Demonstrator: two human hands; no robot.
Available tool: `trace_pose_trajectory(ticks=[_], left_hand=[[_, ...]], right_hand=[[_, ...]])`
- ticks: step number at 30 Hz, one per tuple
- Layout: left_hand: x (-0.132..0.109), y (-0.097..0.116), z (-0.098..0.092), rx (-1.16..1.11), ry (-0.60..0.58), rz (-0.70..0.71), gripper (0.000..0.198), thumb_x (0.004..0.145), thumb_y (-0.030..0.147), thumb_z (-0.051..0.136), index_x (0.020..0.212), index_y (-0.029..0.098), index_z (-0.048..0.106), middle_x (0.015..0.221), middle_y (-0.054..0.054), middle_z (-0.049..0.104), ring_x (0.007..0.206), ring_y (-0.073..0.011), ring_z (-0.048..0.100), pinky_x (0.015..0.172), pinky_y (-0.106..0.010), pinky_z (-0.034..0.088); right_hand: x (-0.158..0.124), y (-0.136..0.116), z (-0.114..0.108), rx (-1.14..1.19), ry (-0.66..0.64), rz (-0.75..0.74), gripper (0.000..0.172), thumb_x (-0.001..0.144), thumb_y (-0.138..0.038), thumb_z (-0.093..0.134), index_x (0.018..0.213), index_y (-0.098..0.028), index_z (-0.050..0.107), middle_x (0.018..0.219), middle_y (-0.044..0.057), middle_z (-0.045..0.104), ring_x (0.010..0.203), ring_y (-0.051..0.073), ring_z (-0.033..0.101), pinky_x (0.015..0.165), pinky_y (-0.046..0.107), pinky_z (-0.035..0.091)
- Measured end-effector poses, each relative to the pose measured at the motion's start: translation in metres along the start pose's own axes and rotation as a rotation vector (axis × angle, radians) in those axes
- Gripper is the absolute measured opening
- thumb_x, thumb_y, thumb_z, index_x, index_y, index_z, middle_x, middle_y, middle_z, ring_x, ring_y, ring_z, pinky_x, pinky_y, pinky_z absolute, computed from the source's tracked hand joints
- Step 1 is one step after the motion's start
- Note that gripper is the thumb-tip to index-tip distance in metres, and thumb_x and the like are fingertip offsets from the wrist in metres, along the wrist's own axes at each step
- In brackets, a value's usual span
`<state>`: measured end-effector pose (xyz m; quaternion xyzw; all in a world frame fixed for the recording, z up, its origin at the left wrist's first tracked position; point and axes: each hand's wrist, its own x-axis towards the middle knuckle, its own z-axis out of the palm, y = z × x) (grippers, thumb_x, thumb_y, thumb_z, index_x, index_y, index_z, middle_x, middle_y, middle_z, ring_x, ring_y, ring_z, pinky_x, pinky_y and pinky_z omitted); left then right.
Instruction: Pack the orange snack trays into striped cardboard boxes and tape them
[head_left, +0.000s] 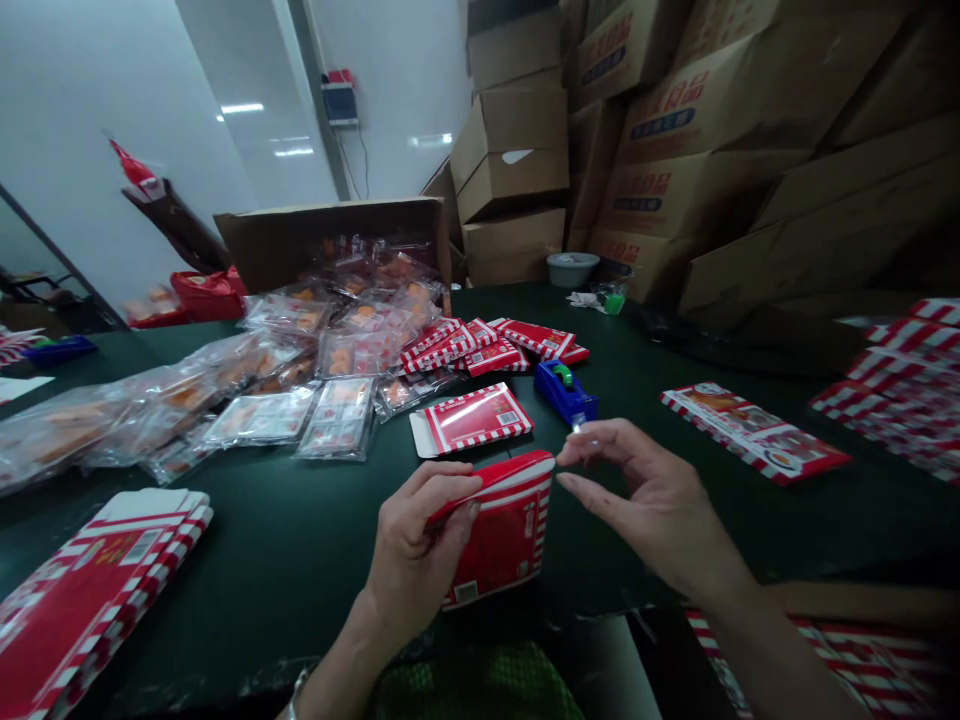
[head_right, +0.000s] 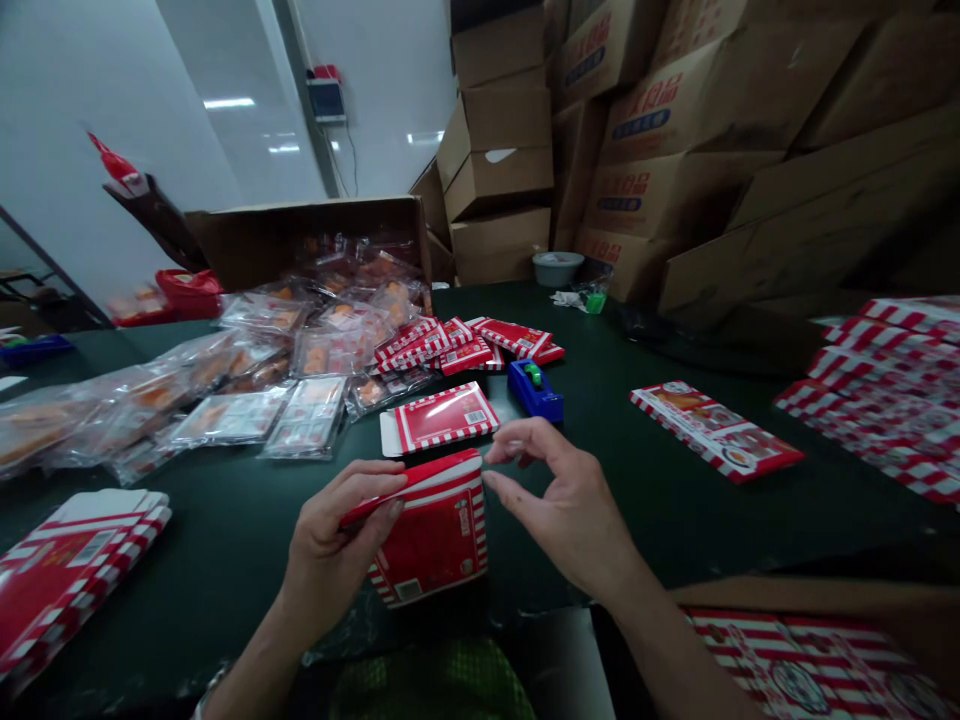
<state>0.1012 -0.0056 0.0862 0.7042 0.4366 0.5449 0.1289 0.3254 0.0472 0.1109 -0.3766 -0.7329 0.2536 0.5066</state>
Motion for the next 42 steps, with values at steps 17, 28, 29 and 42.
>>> trace_pose_trajectory(ticks=[17,28,29,42], left_hand=[[0.01,-0.003,-0.01,-0.078,-0.053,-0.065,0.015,0.087,0.013,0.062,0.096,0.021,0.071,0.098,-0.006,0.068,0.086,-0.0148,0.066,0.071,-0.025,0.055],[0.005,0.001,-0.008,0.286,-0.067,0.279,0.028,0.083,-0.002,0.055,0.101,0.018,0.062,0.093,-0.009,0.067,0.09,-0.0194,0.062,0.08,-0.035,0.055],[0.004,0.004,-0.008,0.264,-0.09,0.26,0.026,0.082,-0.002,0.056,0.099,0.018,0.061,0.091,-0.008,0.066,0.087,-0.0184,0.062,0.076,-0.033,0.055],[-0.024,0.038,0.001,0.156,-0.246,0.213,0.033,0.082,0.006,0.058,0.111,0.021,0.053,0.11,-0.01,0.069,0.099,-0.0204,0.068,0.082,-0.031,0.058]], right_hand=[[-0.005,0.027,0.017,0.19,-0.08,-0.253,0.03,0.08,-0.008,0.07,0.1,-0.03,0.065,0.093,-0.002,0.072,0.095,0.017,0.069,0.086,0.031,0.057],[-0.014,0.009,0.008,0.098,0.054,-0.104,0.032,0.079,-0.019,0.073,0.107,-0.032,0.066,0.104,0.001,0.073,0.099,0.022,0.069,0.09,0.035,0.056],[-0.021,0.0,0.004,0.19,0.035,-0.027,0.029,0.081,-0.02,0.071,0.107,-0.032,0.066,0.099,0.001,0.074,0.092,0.021,0.071,0.084,0.033,0.058],[-0.058,-0.042,-0.005,1.244,-0.662,0.849,0.026,0.079,-0.032,0.073,0.099,-0.018,0.063,0.078,0.003,0.074,0.046,0.008,0.066,0.042,0.012,0.046]])
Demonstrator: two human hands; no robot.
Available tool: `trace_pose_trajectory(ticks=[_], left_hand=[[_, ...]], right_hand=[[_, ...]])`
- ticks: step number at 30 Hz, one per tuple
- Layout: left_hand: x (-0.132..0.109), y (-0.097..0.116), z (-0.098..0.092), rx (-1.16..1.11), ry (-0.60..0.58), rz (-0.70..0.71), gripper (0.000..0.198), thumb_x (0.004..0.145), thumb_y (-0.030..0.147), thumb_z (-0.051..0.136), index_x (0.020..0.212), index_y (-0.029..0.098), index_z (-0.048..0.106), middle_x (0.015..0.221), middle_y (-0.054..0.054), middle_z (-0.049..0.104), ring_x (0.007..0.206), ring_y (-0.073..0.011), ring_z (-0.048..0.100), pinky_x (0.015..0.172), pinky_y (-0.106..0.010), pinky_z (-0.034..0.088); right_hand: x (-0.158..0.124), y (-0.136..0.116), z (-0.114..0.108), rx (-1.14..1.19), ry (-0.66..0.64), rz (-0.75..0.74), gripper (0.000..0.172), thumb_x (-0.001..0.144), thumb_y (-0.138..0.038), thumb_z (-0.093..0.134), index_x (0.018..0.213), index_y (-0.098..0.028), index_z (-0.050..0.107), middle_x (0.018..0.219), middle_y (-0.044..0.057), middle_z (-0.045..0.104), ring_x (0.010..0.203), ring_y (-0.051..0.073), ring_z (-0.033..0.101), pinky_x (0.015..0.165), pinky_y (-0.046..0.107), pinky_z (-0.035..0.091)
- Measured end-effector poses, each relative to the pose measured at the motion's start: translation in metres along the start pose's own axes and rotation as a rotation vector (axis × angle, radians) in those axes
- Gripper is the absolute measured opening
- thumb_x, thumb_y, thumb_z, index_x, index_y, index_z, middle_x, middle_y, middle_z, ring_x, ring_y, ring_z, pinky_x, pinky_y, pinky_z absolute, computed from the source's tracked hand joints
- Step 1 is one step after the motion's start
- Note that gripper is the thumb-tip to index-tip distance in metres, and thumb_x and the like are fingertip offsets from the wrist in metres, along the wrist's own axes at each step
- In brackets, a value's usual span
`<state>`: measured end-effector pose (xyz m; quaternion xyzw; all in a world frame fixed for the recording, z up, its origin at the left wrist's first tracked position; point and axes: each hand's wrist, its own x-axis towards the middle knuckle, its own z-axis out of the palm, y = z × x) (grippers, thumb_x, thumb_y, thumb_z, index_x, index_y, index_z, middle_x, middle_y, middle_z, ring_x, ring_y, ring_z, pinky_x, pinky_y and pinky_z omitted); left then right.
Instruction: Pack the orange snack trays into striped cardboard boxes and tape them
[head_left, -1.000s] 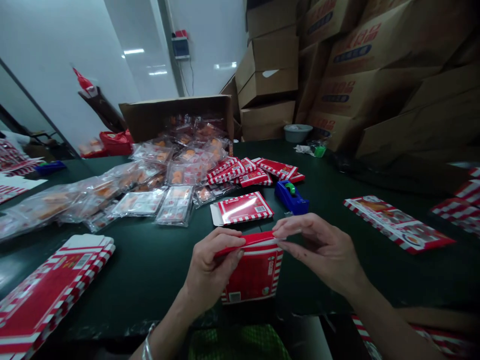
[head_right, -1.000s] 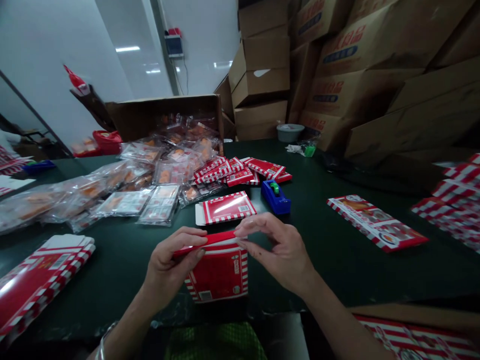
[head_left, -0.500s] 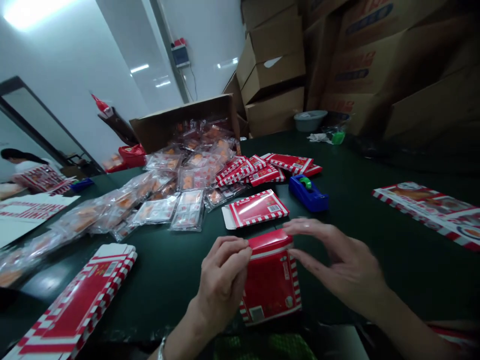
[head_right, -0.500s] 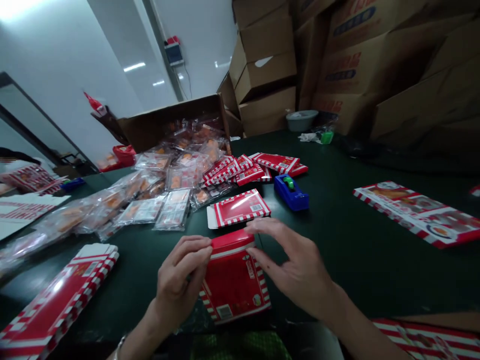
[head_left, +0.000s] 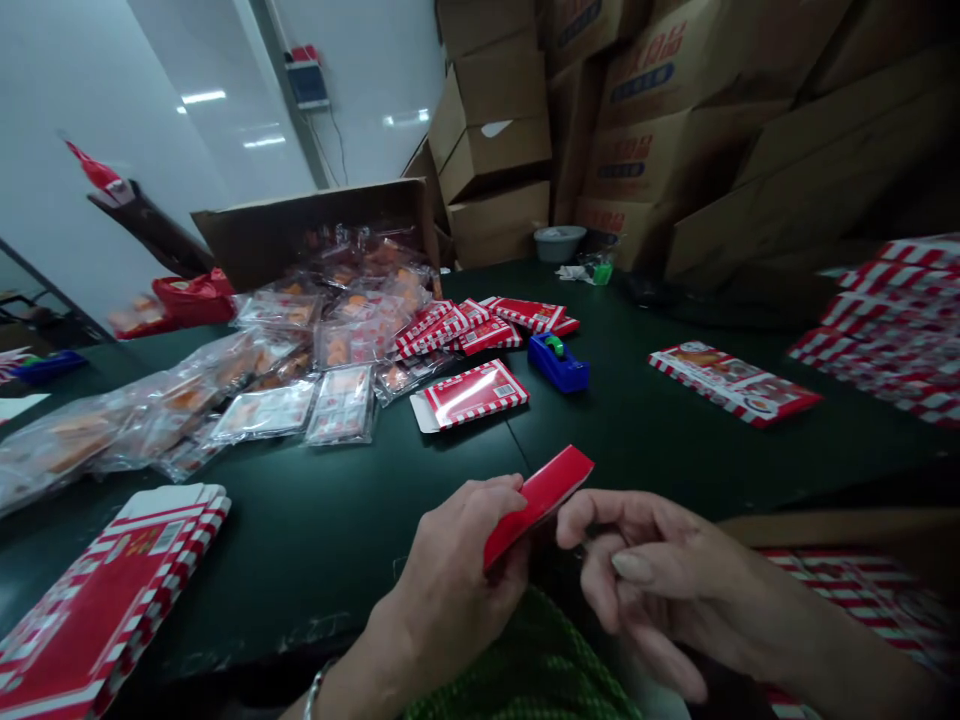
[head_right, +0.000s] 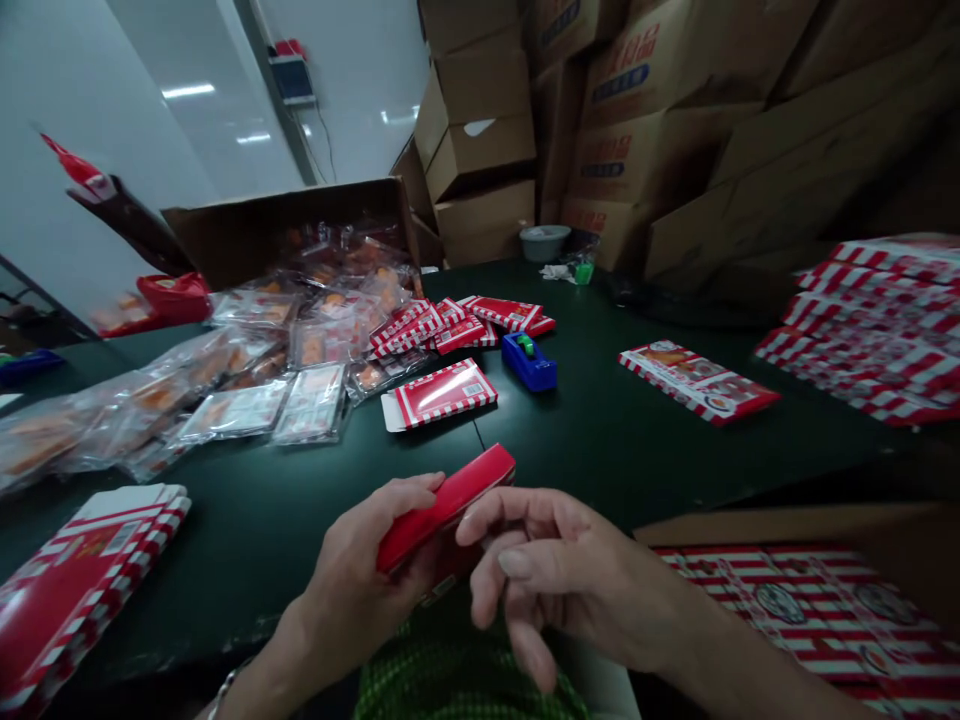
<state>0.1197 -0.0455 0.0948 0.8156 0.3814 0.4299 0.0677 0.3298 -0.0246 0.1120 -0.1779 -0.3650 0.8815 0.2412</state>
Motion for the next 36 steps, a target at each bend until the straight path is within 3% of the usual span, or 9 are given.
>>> trace_pose_trajectory(ticks=[3,7,12,17,22,26,29,32,36], left_hand=[[-0.004,0.006,0.003,0.01,0.016,0.012,0.045,0.08,0.006,0.057,0.121,0.022,0.047,0.111,-0.01,0.07,0.097,-0.0209,0.068,0.082,-0.032,0.059],[-0.005,0.014,-0.001,-0.083,-0.103,-0.077,0.053,0.079,0.009,0.06,0.128,0.023,0.045,0.116,-0.01,0.067,0.099,-0.0219,0.067,0.084,-0.034,0.057],[0.005,0.013,-0.014,-0.168,-0.255,-0.177,0.036,0.081,0.011,0.062,0.114,0.024,0.057,0.105,-0.006,0.069,0.092,-0.0207,0.066,0.081,-0.036,0.056],[0.026,0.003,-0.027,-0.393,-0.309,-0.227,0.028,0.084,0.022,0.067,0.111,0.023,0.063,0.122,-0.009,0.065,0.108,-0.0241,0.063,0.094,-0.038,0.053],[0.05,-0.005,-0.029,-0.669,-0.375,-0.456,0.021,0.09,0.036,0.061,0.1,0.02,0.07,0.107,-0.009,0.07,0.093,-0.0229,0.068,0.081,-0.034,0.058],[0.063,-0.007,-0.026,-0.725,-0.385,-0.558,0.018,0.085,0.036,0.068,0.082,0.019,0.069,0.105,-0.008,0.07,0.084,-0.0202,0.069,0.072,-0.03,0.059],[0.066,-0.002,-0.024,-0.537,-0.36,-0.473,0.013,0.09,0.027,0.06,0.079,0.019,0.064,0.102,-0.006,0.07,0.085,-0.0172,0.068,0.074,-0.027,0.058],[0.061,0.003,-0.017,-0.153,-0.26,-0.246,0.011,0.094,0.015,0.049,0.088,0.021,0.057,0.1,-0.006,0.07,0.087,-0.0164,0.067,0.075,-0.027,0.055],[0.048,-0.002,-0.002,0.211,-0.112,0.063,0.016,0.092,0.007,0.044,0.086,0.021,0.048,0.094,-0.007,0.07,0.082,-0.0168,0.068,0.071,-0.027,0.054]], right_hand=[[-0.006,-0.003,0.002,0.01,0.039,-0.014,0.024,0.078,-0.03,0.074,0.097,-0.017,0.066,0.073,0.002,0.074,0.044,0.007,0.064,0.043,0.012,0.047],[-0.014,-0.004,0.001,-0.131,0.029,-0.049,0.024,0.08,-0.032,0.072,0.099,-0.019,0.065,0.072,0.0,0.071,0.048,0.008,0.063,0.045,0.015,0.047],[-0.014,0.004,-0.007,-0.575,0.074,-0.274,0.016,0.086,-0.026,0.066,0.101,-0.02,0.065,0.079,0.0,0.069,0.072,0.01,0.066,0.069,0.023,0.053],[0.003,0.001,-0.013,-0.627,0.005,-0.337,0.021,0.088,-0.028,0.062,0.108,-0.022,0.062,0.082,0.001,0.068,0.074,0.013,0.065,0.07,0.027,0.053],[0.011,-0.01,-0.01,-0.906,0.078,-0.388,0.009,0.089,-0.025,0.057,0.092,-0.021,0.064,0.08,0.002,0.068,0.071,0.014,0.062,0.064,0.026,0.051],[0.011,-0.012,-0.013,-0.972,0.078,-0.438,0.012,0.088,-0.02,0.055,0.096,-0.022,0.064,0.076,-0.001,0.067,0.065,0.012,0.059,0.061,0.023,0.049],[0.014,-0.006,-0.018,-0.947,0.084,-0.439,0.022,0.088,-0.017,0.055,0.107,-0.023,0.063,0.081,-0.001,0.068,0.073,0.013,0.063,0.069,0.026,0.051],[0.02,0.005,-0.021,-0.777,0.107,-0.452,0.04,0.088,-0.017,0.057,0.127,-0.026,0.054,0.093,0.0,0.07,0.083,0.014,0.066,0.077,0.029,0.054],[0.028,0.019,-0.021,-0.514,0.156,-0.506,0.048,0.086,-0.021,0.062,0.132,-0.026,0.048,0.098,0.002,0.071,0.09,0.016,0.069,0.079,0.029,0.057]])
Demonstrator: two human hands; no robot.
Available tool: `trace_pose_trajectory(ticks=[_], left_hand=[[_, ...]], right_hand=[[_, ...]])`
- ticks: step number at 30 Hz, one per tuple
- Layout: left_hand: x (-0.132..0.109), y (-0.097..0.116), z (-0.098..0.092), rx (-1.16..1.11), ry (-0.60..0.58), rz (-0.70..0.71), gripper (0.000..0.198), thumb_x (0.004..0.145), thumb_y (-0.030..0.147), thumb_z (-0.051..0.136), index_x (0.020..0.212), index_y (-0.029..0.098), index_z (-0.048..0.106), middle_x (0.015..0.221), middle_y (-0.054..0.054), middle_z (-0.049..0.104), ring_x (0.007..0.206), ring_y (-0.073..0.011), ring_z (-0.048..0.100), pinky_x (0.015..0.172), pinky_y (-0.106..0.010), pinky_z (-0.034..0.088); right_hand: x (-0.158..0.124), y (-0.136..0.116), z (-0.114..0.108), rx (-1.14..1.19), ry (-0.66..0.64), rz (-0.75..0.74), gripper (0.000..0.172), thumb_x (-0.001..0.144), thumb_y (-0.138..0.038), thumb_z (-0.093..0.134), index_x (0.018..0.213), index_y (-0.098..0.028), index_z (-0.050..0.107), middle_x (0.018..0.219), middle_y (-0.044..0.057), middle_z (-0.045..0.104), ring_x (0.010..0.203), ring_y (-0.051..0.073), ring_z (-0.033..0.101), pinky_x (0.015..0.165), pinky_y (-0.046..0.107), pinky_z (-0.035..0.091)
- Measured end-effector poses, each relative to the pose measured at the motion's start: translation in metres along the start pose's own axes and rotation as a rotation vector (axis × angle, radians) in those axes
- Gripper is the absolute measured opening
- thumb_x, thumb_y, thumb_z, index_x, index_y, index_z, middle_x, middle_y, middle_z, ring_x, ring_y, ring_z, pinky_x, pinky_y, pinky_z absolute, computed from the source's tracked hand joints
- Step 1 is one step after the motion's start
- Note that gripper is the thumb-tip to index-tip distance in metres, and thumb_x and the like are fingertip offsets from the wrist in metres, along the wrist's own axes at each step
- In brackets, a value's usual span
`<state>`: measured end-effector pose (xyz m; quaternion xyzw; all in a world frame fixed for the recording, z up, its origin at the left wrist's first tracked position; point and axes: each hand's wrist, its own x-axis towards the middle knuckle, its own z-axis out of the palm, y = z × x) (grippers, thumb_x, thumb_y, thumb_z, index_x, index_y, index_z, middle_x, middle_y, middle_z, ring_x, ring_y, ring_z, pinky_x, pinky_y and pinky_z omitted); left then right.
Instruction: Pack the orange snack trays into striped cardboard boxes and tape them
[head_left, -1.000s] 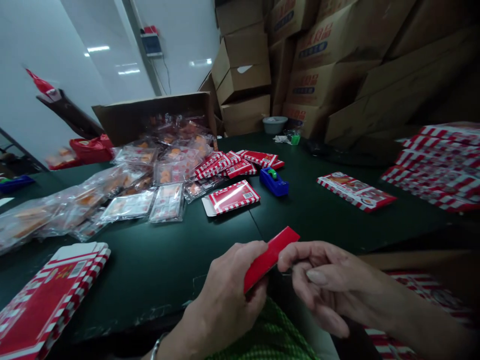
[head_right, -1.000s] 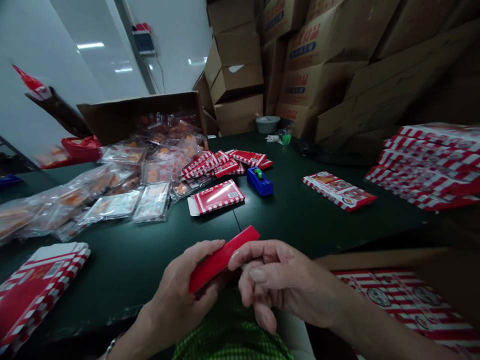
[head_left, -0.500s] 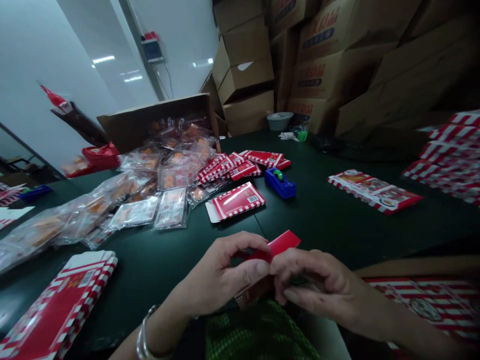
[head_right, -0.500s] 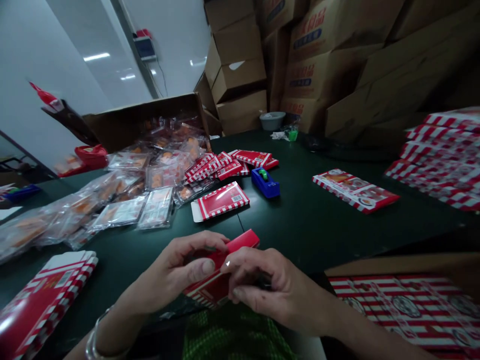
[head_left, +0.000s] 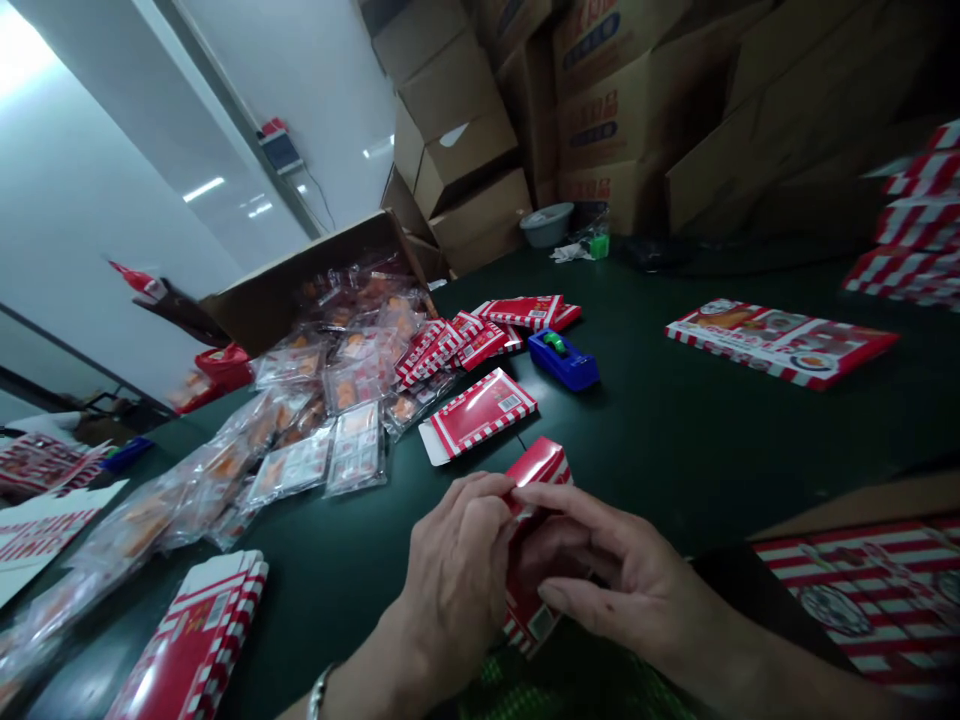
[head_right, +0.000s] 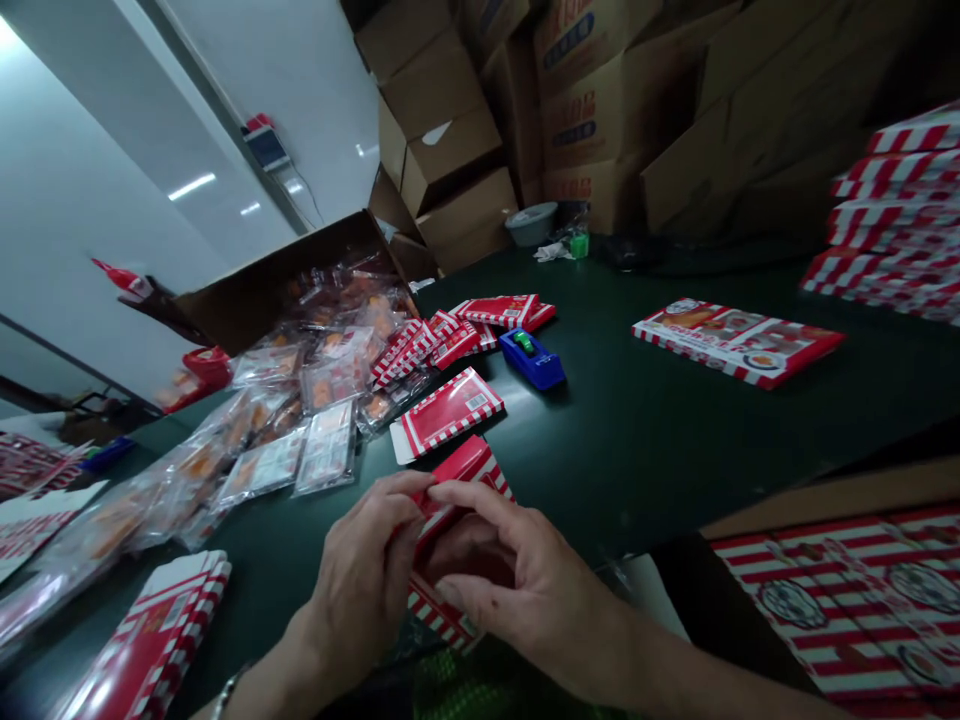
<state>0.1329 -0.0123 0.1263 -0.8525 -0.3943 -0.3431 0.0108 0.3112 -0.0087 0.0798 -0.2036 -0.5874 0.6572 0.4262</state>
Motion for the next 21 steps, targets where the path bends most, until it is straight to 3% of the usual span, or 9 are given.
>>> trace_pose_trajectory(ticks=[2,4,6,7,8,10,13,17,21], left_hand=[[-0.005,-0.005,0.007,0.059,0.042,0.005,0.017,0.092,0.006,0.044,0.087,0.022,0.047,0.095,-0.006,0.07,0.08,-0.0156,0.068,0.07,-0.025,0.053],[-0.008,-0.01,0.01,0.06,0.036,-0.055,0.017,0.093,0.006,0.043,0.087,0.022,0.047,0.099,-0.006,0.07,0.08,-0.0145,0.068,0.071,-0.025,0.052],[-0.006,-0.012,0.008,-0.017,-0.019,-0.113,0.017,0.094,0.007,0.041,0.088,0.022,0.046,0.103,-0.007,0.068,0.086,-0.0146,0.067,0.075,-0.025,0.051],[-0.004,-0.012,0.006,-0.082,-0.061,-0.144,0.016,0.095,0.009,0.041,0.089,0.022,0.047,0.106,-0.007,0.067,0.091,-0.0151,0.066,0.077,-0.026,0.05],[0.0,-0.012,0.002,-0.161,-0.105,-0.185,0.015,0.096,0.011,0.04,0.089,0.022,0.047,0.107,-0.007,0.066,0.095,-0.0156,0.065,0.08,-0.026,0.049],[0.009,-0.012,-0.009,-0.334,-0.19,-0.304,0.014,0.097,0.017,0.04,0.087,0.021,0.049,0.109,-0.007,0.064,0.097,-0.0165,0.061,0.083,-0.029,0.048],[0.023,-0.01,-0.031,-0.628,-0.289,-0.479,0.014,0.094,0.026,0.05,0.082,0.02,0.052,0.111,-0.007,0.061,0.102,-0.0193,0.057,0.086,-0.031,0.045],[0.04,-0.009,-0.049,-0.917,-0.429,-0.492,0.013,0.085,0.025,0.059,0.075,0.019,0.053,0.109,-0.007,0.059,0.111,-0.0235,0.053,0.091,-0.034,0.043],[0.055,-0.011,-0.04,-0.629,-0.501,-0.384,0.014,0.08,0.013,0.055,0.068,0.019,0.05,0.089,-0.003,0.055,0.091,-0.0169,0.052,0.084,-0.031,0.041]], right_hand=[[-0.001,0.001,-0.004,-0.062,0.098,-0.006,0.057,0.085,-0.023,0.064,0.138,-0.027,0.041,0.087,0.0,0.071,0.08,0.016,0.07,0.072,0.029,0.058],[-0.002,-0.003,-0.016,-0.306,0.282,-0.081,0.068,0.083,-0.025,0.067,0.143,-0.029,0.035,0.078,-0.002,0.069,0.069,0.016,0.068,0.067,0.03,0.059],[0.002,-0.011,-0.034,-0.645,0.468,-0.231,0.078,0.076,-0.03,0.075,0.144,-0.031,0.037,0.092,0.003,0.07,0.081,0.021,0.068,0.076,0.036,0.059],[0.006,-0.015,-0.043,-0.791,0.489,-0.301,0.082,0.07,-0.033,0.08,0.143,-0.032,0.042,0.108,0.007,0.068,0.097,0.026,0.066,0.085,0.042,0.056],[0.013,-0.019,-0.052,-0.891,0.438,-0.344,0.084,0.065,-0.035,0.084,0.14,-0.031,0.047,0.125,0.009,0.062,0.113,0.031,0.06,0.094,0.046,0.052],[0.028,-0.024,-0.065,-0.925,0.156,-0.344,0.071,0.067,-0.034,0.083,0.132,-0.029,0.056,0.139,0.009,0.053,0.127,0.033,0.05,0.103,0.047,0.045],[0.049,-0.022,-0.072,-0.763,-0.192,-0.269,0.038,0.082,-0.025,0.069,0.119,-0.022,0.064,0.122,0.007,0.066,0.113,0.024,0.061,0.098,0.037,0.048],[0.055,-0.011,-0.07,-0.7,-0.147,-0.278,0.032,0.089,-0.023,0.057,0.121,-0.022,0.061,0.116,0.006,0.065,0.108,0.022,0.061,0.094,0.036,0.048],[0.05,-0.004,-0.067,-0.668,-0.106,-0.275,0.033,0.094,-0.037,0.051,0.123,-0.024,0.059,0.119,0.007,0.06,0.11,0.024,0.058,0.094,0.038,0.047]])
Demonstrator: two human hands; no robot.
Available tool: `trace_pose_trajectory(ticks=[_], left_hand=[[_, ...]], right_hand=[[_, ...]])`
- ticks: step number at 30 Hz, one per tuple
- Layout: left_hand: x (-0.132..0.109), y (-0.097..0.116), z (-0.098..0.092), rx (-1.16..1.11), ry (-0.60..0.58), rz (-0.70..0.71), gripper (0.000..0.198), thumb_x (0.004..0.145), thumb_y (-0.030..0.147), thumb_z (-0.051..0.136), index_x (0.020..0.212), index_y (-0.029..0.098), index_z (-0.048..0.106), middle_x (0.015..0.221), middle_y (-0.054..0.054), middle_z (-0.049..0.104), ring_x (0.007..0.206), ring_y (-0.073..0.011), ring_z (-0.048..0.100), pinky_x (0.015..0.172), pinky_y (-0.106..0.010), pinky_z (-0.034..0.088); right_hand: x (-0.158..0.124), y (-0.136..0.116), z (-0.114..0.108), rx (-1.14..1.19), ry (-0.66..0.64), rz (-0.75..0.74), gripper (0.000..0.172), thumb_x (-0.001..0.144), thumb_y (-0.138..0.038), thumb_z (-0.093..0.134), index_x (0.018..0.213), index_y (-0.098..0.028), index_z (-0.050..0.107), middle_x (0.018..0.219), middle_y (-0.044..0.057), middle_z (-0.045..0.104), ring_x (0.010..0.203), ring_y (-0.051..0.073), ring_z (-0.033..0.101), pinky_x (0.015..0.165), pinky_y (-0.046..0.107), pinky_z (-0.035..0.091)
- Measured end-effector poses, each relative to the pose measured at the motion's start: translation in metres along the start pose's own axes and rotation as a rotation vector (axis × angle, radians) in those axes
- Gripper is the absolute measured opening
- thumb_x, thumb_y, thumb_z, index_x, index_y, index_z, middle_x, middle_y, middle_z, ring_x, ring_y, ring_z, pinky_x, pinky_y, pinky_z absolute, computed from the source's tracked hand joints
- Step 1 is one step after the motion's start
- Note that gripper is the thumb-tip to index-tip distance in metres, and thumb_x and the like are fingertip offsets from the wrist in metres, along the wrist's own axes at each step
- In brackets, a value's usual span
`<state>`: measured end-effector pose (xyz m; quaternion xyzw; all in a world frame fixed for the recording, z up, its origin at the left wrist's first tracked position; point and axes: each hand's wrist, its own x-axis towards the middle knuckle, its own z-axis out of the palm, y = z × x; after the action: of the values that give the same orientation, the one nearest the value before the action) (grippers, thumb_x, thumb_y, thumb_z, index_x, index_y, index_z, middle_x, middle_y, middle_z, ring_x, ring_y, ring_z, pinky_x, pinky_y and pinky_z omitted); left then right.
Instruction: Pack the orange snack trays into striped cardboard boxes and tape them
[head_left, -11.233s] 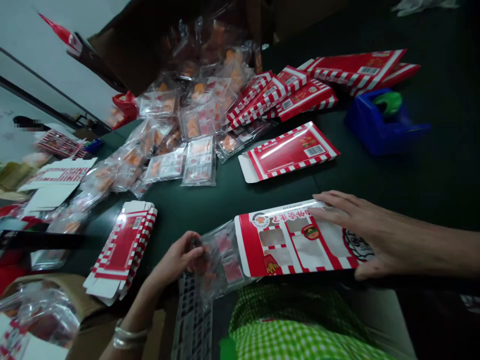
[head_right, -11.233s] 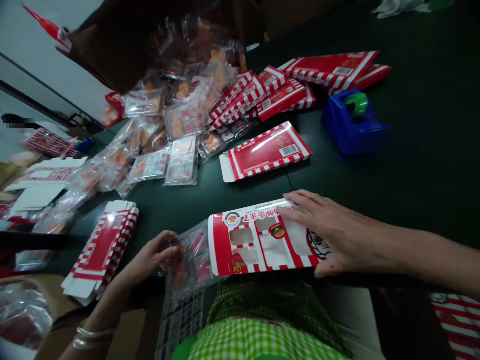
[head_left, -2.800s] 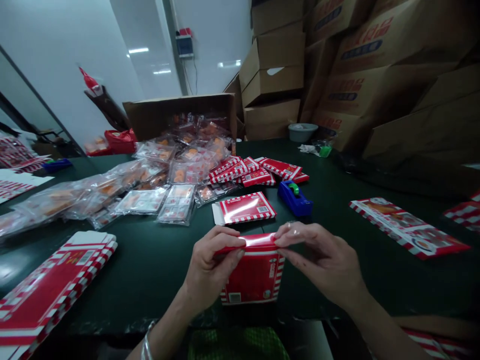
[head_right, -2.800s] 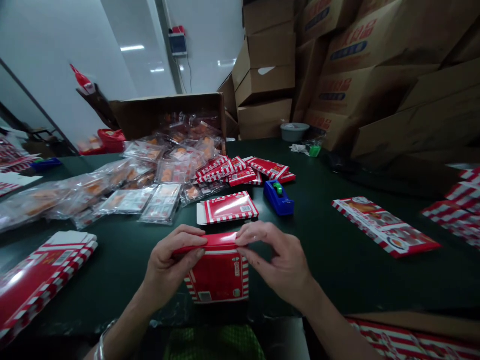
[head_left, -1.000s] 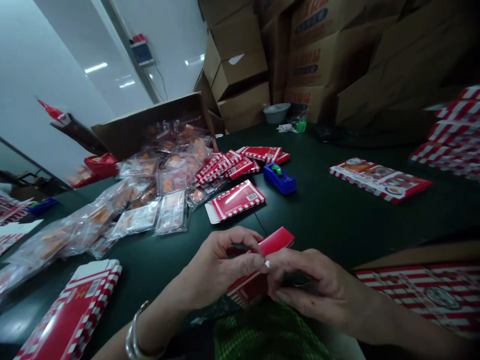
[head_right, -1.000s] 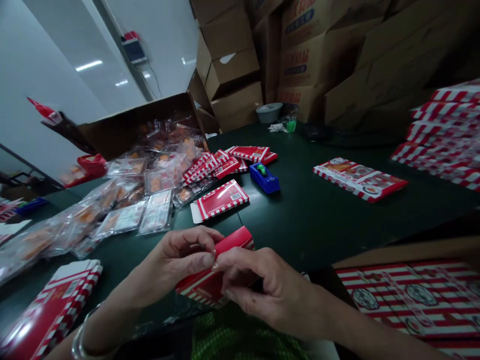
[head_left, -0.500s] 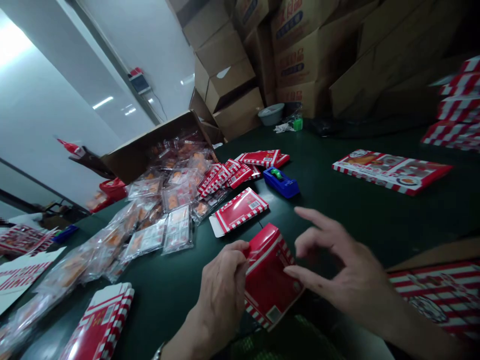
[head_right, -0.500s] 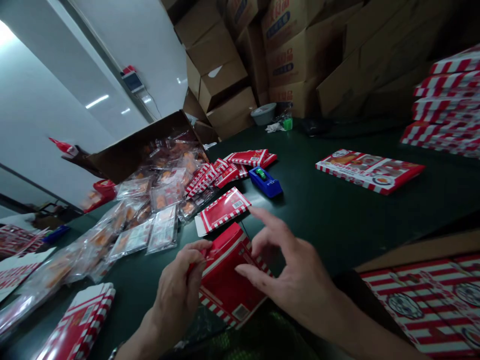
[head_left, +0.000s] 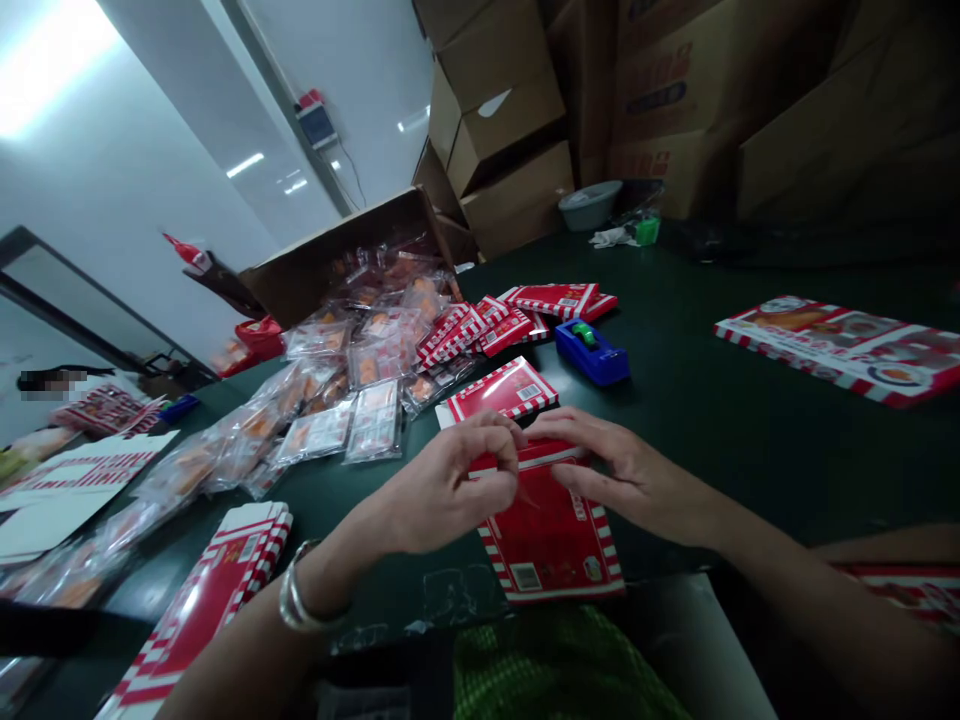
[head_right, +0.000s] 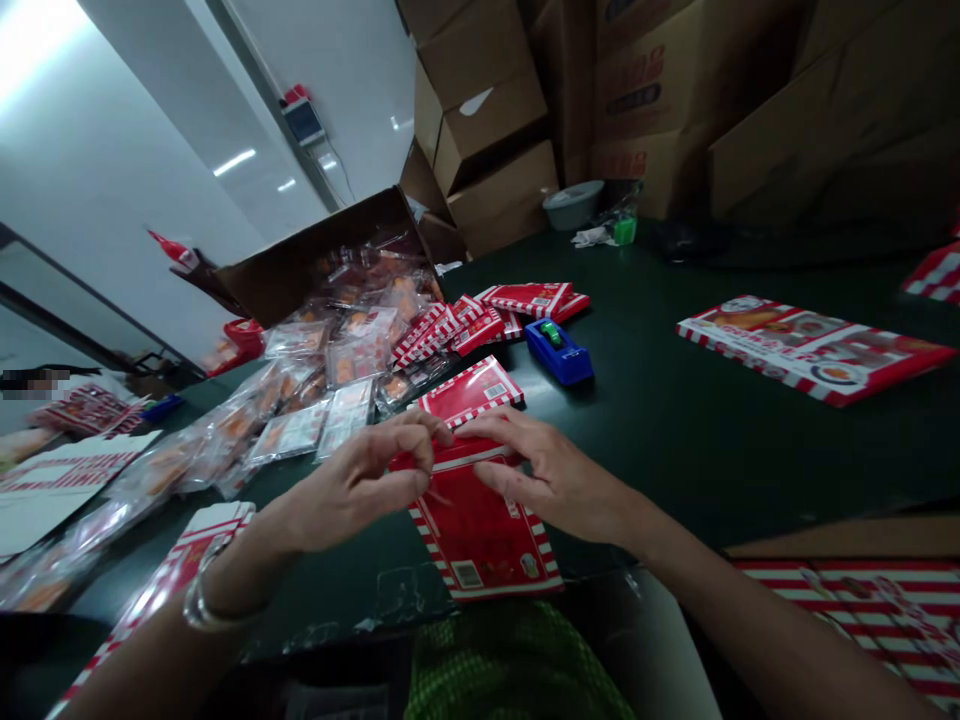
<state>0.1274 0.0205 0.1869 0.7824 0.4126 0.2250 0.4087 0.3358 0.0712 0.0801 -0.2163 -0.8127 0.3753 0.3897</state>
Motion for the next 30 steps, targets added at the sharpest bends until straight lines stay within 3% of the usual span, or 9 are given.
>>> trace_pose_trajectory(ticks=[4,7,13,17,23,30], left_hand=[[0.013,-0.001,0.001,0.16,0.02,0.019,0.015,0.077,0.01,0.049,0.066,0.019,0.046,0.08,0.001,0.051,0.076,-0.013,0.047,0.074,-0.028,0.039],[0.015,0.003,-0.002,0.262,-0.022,0.005,0.013,0.076,0.01,0.048,0.066,0.018,0.046,0.077,0.001,0.051,0.072,-0.0122,0.046,0.07,-0.028,0.038],[0.022,0.011,-0.006,0.442,-0.131,-0.032,0.007,0.073,0.014,0.048,0.069,0.018,0.047,0.075,0.001,0.053,0.067,-0.0121,0.045,0.062,-0.027,0.035],[0.03,0.01,-0.009,0.463,-0.183,-0.055,0.005,0.072,0.016,0.047,0.069,0.018,0.049,0.072,0.001,0.054,0.065,-0.0117,0.045,0.058,-0.026,0.034],[0.038,-0.002,-0.016,0.396,-0.218,-0.119,0.007,0.074,0.021,0.049,0.072,0.017,0.055,0.074,0.0,0.056,0.065,-0.0109,0.046,0.059,-0.025,0.036],[0.037,-0.01,-0.016,0.256,-0.313,-0.175,0.005,0.076,0.021,0.051,0.074,0.017,0.053,0.067,0.003,0.051,0.06,-0.0091,0.043,0.055,-0.024,0.034]], right_hand=[[0.001,-0.001,0.007,0.042,0.089,0.006,0.067,0.078,-0.073,0.056,0.119,-0.02,0.059,0.115,0.01,0.059,0.104,0.028,0.058,0.088,0.041,0.049],[0.003,-0.004,0.014,0.016,0.151,0.002,0.073,0.072,-0.079,0.057,0.113,-0.019,0.059,0.11,0.01,0.06,0.099,0.027,0.059,0.084,0.041,0.049],[0.001,-0.013,0.026,-0.038,0.228,0.036,0.046,0.075,-0.052,0.073,0.105,-0.022,0.057,0.101,0.004,0.061,0.091,0.022,0.06,0.078,0.037,0.049],[-0.002,-0.013,0.03,-0.137,0.279,0.005,0.028,0.081,-0.032,0.071,0.104,-0.023,0.056,0.097,0.001,0.064,0.089,0.019,0.062,0.077,0.032,0.049],[-0.01,-0.008,0.033,-0.18,0.378,-0.127,0.019,0.084,-0.024,0.067,0.099,-0.024,0.054,0.089,-0.001,0.063,0.078,0.013,0.063,0.069,0.025,0.051],[-0.013,-0.004,0.036,-0.191,0.442,-0.281,0.018,0.085,-0.022,0.066,0.098,-0.024,0.054,0.092,0.001,0.063,0.089,0.015,0.064,0.077,0.026,0.053]])
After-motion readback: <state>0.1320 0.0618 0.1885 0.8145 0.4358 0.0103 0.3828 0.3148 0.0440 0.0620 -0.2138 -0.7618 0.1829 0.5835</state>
